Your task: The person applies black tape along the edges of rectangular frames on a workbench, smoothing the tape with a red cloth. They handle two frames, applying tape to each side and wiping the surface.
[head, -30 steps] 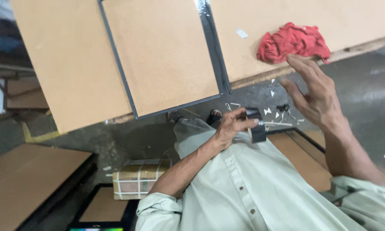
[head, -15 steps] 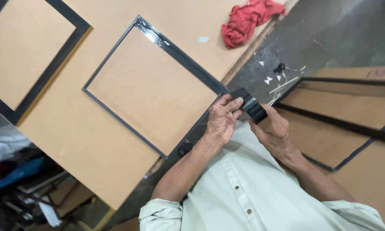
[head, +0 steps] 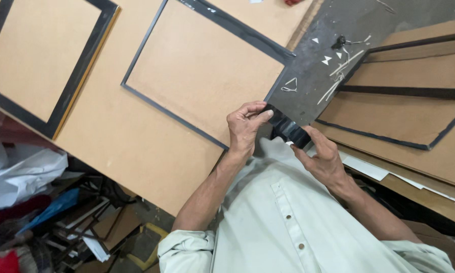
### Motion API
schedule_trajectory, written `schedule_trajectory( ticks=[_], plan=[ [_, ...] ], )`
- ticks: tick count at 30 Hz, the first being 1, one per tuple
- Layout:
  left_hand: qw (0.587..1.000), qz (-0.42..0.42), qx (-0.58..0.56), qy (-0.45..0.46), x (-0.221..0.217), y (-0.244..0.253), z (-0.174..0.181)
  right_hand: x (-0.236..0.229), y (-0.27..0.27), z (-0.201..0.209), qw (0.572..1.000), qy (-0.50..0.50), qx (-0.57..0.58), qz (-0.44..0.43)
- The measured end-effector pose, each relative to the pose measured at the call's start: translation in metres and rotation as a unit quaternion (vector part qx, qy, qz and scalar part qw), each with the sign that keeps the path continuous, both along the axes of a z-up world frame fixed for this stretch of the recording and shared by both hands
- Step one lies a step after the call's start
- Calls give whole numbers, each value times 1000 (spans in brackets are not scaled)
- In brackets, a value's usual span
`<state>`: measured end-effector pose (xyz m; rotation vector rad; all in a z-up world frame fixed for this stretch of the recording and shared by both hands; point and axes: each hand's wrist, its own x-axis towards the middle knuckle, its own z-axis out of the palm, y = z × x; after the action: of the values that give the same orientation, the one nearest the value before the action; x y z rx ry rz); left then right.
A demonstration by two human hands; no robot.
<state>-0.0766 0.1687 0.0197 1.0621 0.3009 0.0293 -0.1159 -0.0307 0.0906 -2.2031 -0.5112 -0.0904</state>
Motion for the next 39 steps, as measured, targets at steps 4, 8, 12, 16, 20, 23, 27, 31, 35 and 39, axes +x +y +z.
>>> schedule_trajectory(
  ticks=[4, 8, 12, 16, 20, 23, 27, 31, 35, 39],
  plan=[
    [1000, 3, 27, 11, -16, 19, 7, -9, 12, 0, 999, 35, 8, 25],
    [998, 15, 52, 20, -23, 37, 12, -15, 20, -7, 997, 62, 14, 50],
    [989, 16, 145, 4, -32, 54, 10, -23, 30, -22, 993, 110, 7, 40],
    [901, 82, 402, -143, -35, 82, 16, -35, 28, -29, 986, 154, 27, 64],
    [900, 128, 415, -21, 11, 174, 29, -60, 4, -27, 989, 124, -35, 72],
    [794, 169, 574, -104, 51, 275, 19, -70, -8, -35, 980, 189, -48, 44],
    [826, 170, 529, -97, 75, 350, -22, -74, 7, -48, 985, 164, 6, 56],
    [876, 162, 452, -39, 79, 368, -41, -62, 28, -49, 990, 126, 14, 58],
    [886, 159, 430, -69, 73, 365, -47, -61, 28, -41, 990, 125, 15, 56],
    [889, 158, 420, -91, 71, 365, -39, -59, 29, -43, 990, 115, 31, 79]
  ],
)
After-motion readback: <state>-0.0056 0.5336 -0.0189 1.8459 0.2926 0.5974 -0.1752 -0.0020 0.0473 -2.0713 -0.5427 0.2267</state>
